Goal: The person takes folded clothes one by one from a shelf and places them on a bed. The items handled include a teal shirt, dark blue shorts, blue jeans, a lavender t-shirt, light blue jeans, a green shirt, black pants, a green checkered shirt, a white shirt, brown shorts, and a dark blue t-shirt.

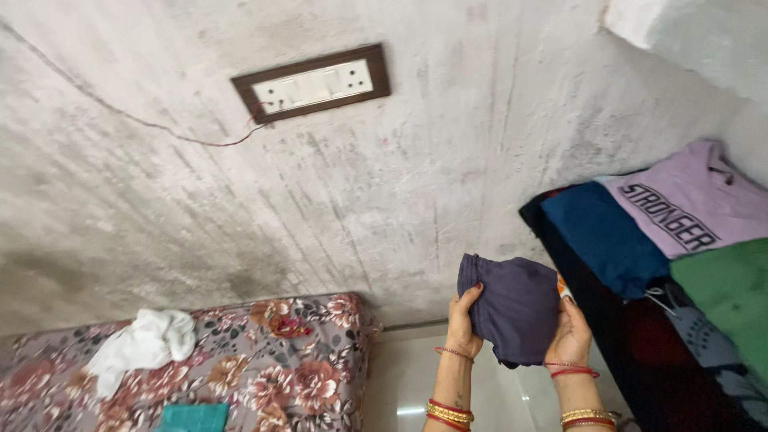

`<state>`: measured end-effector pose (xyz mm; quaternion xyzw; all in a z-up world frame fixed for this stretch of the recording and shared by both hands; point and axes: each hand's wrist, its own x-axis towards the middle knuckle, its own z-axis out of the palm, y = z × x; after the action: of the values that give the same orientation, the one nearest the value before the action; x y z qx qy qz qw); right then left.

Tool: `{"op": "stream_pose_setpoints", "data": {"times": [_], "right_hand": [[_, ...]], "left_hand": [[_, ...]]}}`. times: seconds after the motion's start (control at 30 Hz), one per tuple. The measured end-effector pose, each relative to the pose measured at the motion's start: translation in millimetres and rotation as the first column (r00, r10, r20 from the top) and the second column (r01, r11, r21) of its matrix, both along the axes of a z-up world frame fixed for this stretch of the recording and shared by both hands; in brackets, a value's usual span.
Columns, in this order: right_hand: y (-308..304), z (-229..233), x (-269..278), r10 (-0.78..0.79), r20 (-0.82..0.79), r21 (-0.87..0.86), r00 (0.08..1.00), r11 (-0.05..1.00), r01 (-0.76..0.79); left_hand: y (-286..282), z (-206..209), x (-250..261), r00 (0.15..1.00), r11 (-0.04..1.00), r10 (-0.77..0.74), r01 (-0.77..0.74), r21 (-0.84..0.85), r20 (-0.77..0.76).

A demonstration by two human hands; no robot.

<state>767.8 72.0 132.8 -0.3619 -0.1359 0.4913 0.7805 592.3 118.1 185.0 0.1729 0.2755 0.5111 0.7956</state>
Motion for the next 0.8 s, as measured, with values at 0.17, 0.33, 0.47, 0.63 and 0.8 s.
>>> {"op": "stream_pose_setpoints", "data": {"times": [0.17,0.33,0.47,0.63,0.8], "right_hand": [[31.4,3.1,-65.2,0.201,-0.017,-0.020,0.979,0.979,-0.202],[48.3,12.3,-158.7,0.409,-0.085,-0.039,0.908,0.910,-0.414],[51.8,11.0,-242.1,0.529,-0.040,-0.072,0.847,0.844,-0.531],[49.6,-7.3,-342.8,0.666,0.015,-0.002,0.746,0.746,-0.666],[39.1,-30.7,-449.1,0.730,0.051,0.097,0.681,0.675,-0.731]], "left_hand": [[-2.0,2.3,-74.4,0.982,0.982,0.188,-0.188,0.003,0.026],[-18.4,4.1,-163.8,0.924,0.923,0.384,-0.384,-0.015,0.001],[-37.9,-2.0,-240.0,0.844,0.844,0.536,-0.535,-0.044,0.006],[-73.7,-17.5,-331.1,0.724,0.726,0.686,-0.688,-0.006,0.067],[-115.2,-19.5,-421.1,0.593,0.596,0.802,-0.802,-0.035,0.069]]}}
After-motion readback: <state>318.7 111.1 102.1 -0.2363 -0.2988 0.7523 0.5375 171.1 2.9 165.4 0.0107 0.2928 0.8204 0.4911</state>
